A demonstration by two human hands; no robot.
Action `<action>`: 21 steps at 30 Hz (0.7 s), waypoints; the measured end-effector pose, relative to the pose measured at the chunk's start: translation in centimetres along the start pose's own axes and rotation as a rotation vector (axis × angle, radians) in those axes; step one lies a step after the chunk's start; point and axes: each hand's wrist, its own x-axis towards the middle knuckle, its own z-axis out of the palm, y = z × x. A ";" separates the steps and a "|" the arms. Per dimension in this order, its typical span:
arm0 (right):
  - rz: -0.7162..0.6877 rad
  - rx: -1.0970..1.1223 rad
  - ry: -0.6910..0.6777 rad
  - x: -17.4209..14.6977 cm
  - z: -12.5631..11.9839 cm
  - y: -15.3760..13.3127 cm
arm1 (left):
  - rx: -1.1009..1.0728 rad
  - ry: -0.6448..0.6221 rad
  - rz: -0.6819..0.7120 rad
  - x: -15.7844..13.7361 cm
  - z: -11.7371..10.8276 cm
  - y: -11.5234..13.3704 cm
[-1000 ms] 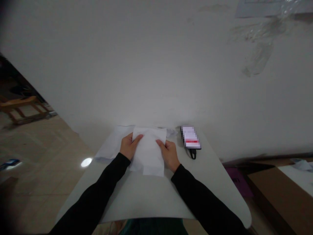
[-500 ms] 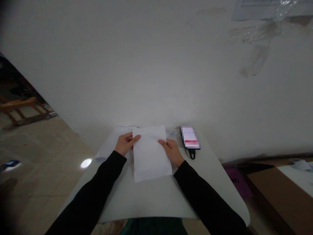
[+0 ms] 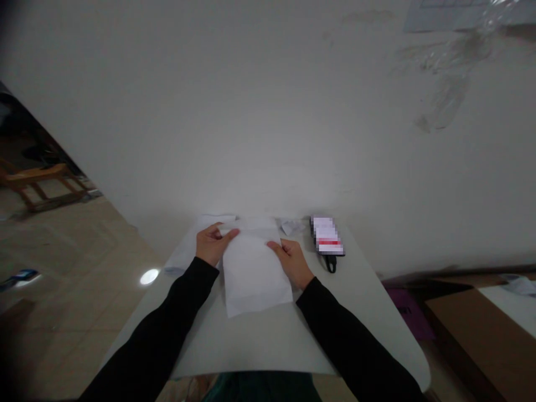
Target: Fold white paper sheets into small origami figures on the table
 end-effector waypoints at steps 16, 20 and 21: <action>-0.074 0.035 0.422 1.4 -2.3 1.1 | -0.081 -0.566 -0.303 -1.9 1.3 -0.4; -0.094 -0.011 0.347 1.6 -2.8 0.8 | -0.074 -0.634 -0.353 -2.5 1.5 0.0; -0.123 -0.016 0.338 1.6 -2.9 0.7 | -0.053 -0.616 -0.362 -2.6 1.6 0.1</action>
